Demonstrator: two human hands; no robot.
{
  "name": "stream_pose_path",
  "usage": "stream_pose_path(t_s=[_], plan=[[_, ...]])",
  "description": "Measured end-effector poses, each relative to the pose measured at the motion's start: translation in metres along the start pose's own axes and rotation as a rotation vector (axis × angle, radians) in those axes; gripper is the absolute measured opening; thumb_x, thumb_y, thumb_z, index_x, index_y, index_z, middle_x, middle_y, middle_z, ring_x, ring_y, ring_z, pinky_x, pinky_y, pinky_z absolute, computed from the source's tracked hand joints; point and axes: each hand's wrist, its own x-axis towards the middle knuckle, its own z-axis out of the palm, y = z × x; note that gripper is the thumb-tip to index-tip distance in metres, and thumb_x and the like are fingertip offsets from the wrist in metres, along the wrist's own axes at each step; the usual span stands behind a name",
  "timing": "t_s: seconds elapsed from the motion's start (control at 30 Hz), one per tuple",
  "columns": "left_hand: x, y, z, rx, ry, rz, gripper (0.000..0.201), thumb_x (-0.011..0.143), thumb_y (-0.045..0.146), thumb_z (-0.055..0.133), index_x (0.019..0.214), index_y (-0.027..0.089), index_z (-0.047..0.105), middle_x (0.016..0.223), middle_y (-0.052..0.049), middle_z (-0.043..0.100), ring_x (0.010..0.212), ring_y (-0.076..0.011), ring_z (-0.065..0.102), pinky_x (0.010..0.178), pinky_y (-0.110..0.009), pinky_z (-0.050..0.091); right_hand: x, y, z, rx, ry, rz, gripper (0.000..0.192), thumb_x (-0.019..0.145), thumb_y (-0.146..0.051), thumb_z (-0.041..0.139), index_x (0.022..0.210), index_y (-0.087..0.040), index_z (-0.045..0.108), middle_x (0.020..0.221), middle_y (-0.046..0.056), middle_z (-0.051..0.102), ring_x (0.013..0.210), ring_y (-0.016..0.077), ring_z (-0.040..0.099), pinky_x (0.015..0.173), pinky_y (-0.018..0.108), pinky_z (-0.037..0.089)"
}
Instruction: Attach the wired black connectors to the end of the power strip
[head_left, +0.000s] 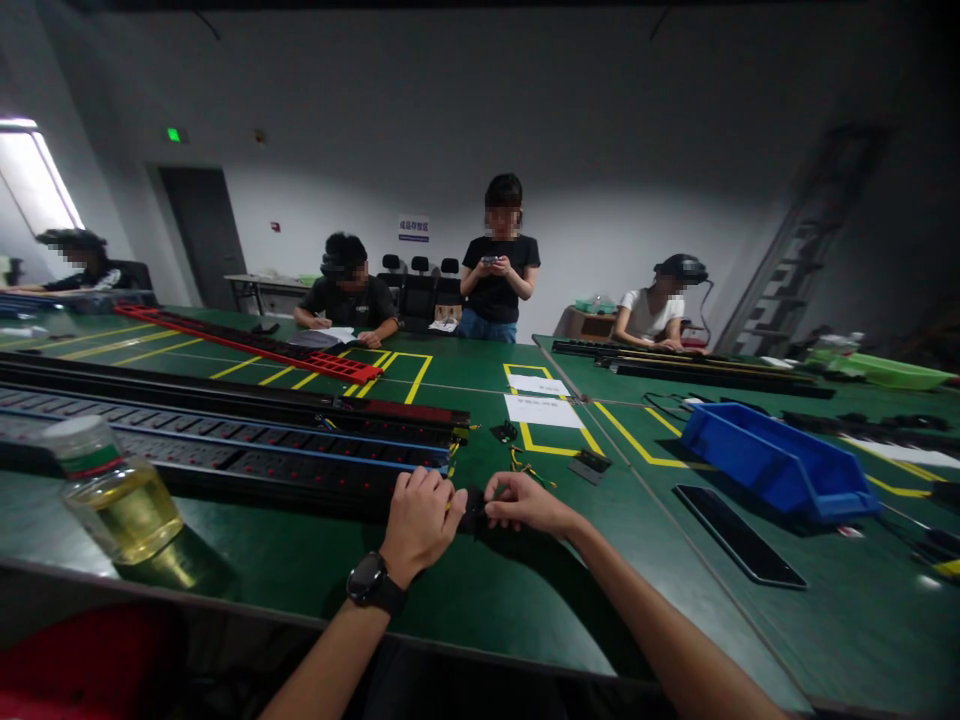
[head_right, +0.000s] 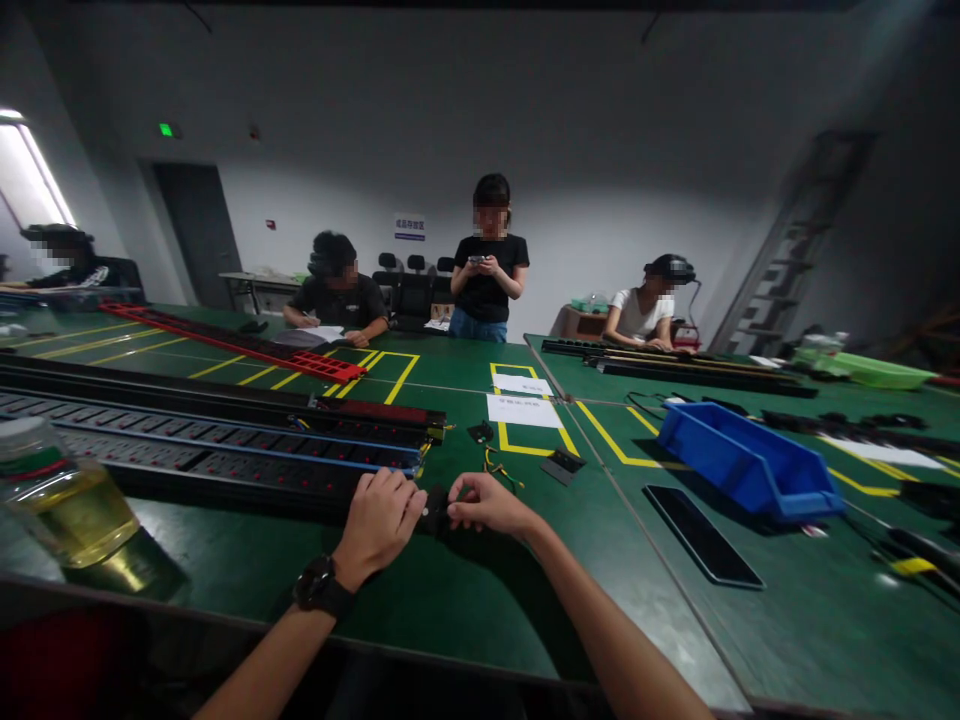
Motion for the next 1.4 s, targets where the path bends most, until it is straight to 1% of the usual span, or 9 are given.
stream_pose_path(t_s=[0.13, 0.33, 0.47, 0.6, 0.67, 0.83, 1.03, 1.23, 1.4], plan=[[0.000, 0.001, -0.001, -0.014, -0.002, -0.007, 0.043, 0.107, 0.039, 0.038, 0.087, 0.020, 0.070, 0.094, -0.008, 0.070, 0.094, -0.0248, 0.057, 0.086, -0.042, 0.037, 0.001, 0.003, -0.001, -0.018, 0.015, 0.023, 0.053, 0.073, -0.051, 0.083, 0.107, -0.020, 0.058, 0.074, 0.000, 0.074, 0.056, 0.0114, 0.061, 0.047, 0.019, 0.040], [-0.001, 0.002, -0.004, -0.050, -0.018, 0.005, 0.038, 0.101, 0.049, 0.049, 0.086, 0.021, 0.071, 0.096, -0.009, 0.070, 0.096, -0.0264, 0.057, 0.088, -0.044, 0.038, 0.002, 0.005, -0.003, -0.040, 0.018, 0.019, 0.068, 0.077, -0.050, 0.082, 0.132, -0.020, 0.056, 0.079, 0.001, 0.075, 0.059, 0.0127, 0.062, 0.048, 0.019, 0.039], [-0.002, 0.002, -0.004, -0.030, -0.020, 0.012, 0.032, 0.094, 0.050, 0.058, 0.086, 0.020, 0.070, 0.096, -0.010, 0.070, 0.097, -0.0280, 0.057, 0.087, -0.045, 0.039, 0.003, 0.008, -0.004, -0.098, -0.001, -0.011, 0.070, 0.080, -0.052, 0.078, 0.137, -0.019, 0.056, 0.083, 0.002, 0.074, 0.058, 0.0114, 0.059, 0.046, 0.019, 0.036], [-0.003, 0.002, -0.003, 0.005, -0.023, 0.016, 0.023, 0.088, 0.043, 0.065, 0.088, 0.020, 0.069, 0.098, -0.010, 0.069, 0.100, -0.0295, 0.057, 0.088, -0.047, 0.039, 0.005, 0.013, -0.001, -0.165, -0.013, -0.054, 0.064, 0.082, -0.052, 0.076, 0.134, -0.017, 0.059, 0.079, 0.002, 0.073, 0.058, 0.0120, 0.057, 0.050, 0.021, 0.037], [-0.003, 0.002, -0.002, 0.007, -0.025, 0.019, 0.021, 0.088, 0.040, 0.065, 0.090, 0.020, 0.069, 0.098, -0.010, 0.069, 0.101, -0.0300, 0.057, 0.088, -0.047, 0.039, 0.007, 0.013, 0.003, -0.220, 0.017, -0.089, 0.057, 0.084, -0.048, 0.075, 0.129, -0.016, 0.063, 0.074, 0.001, 0.072, 0.060, 0.0134, 0.058, 0.055, 0.023, 0.039], [-0.003, 0.001, 0.001, 0.021, -0.023, 0.015, 0.016, 0.089, 0.034, 0.062, 0.092, 0.020, 0.069, 0.100, -0.011, 0.070, 0.101, -0.0303, 0.057, 0.089, -0.047, 0.039, 0.008, 0.005, 0.021, -0.575, 0.231, -0.135, 0.030, 0.085, -0.039, 0.074, 0.109, -0.021, 0.073, 0.068, -0.002, 0.068, 0.060, 0.0144, 0.058, 0.057, 0.025, 0.034], [-0.003, 0.000, 0.005, 0.075, -0.020, 0.005, 0.015, 0.093, 0.027, 0.057, 0.091, 0.019, 0.069, 0.099, -0.011, 0.070, 0.100, -0.0298, 0.058, 0.088, -0.047, 0.040, 0.007, -0.007, 0.042, -0.906, 0.398, -0.047, 0.021, 0.094, -0.044, 0.067, 0.105, -0.028, 0.074, 0.079, 0.002, 0.075, 0.071, 0.0198, 0.068, 0.060, 0.026, 0.031], [-0.002, 0.002, 0.006, 0.112, -0.020, 0.007, 0.016, 0.093, 0.024, 0.056, 0.093, 0.018, 0.070, 0.099, -0.011, 0.069, 0.100, -0.0300, 0.058, 0.087, -0.047, 0.040, 0.014, -0.013, 0.044, -1.004, 0.348, -0.042, 0.023, 0.099, -0.045, 0.062, 0.110, -0.028, 0.073, 0.098, 0.005, 0.080, 0.089, 0.0211, 0.073, 0.069, 0.025, 0.038], [-0.001, 0.002, 0.002, 0.104, 0.001, -0.033, 0.017, 0.093, 0.028, 0.058, 0.090, 0.018, 0.072, 0.099, -0.011, 0.069, 0.101, -0.0296, 0.058, 0.087, -0.046, 0.042, 0.014, -0.014, 0.043, -1.020, 0.331, -0.052, 0.023, 0.100, -0.043, 0.059, 0.112, -0.028, 0.072, 0.100, 0.004, 0.080, 0.093, 0.0212, 0.074, 0.069, 0.025, 0.037]])
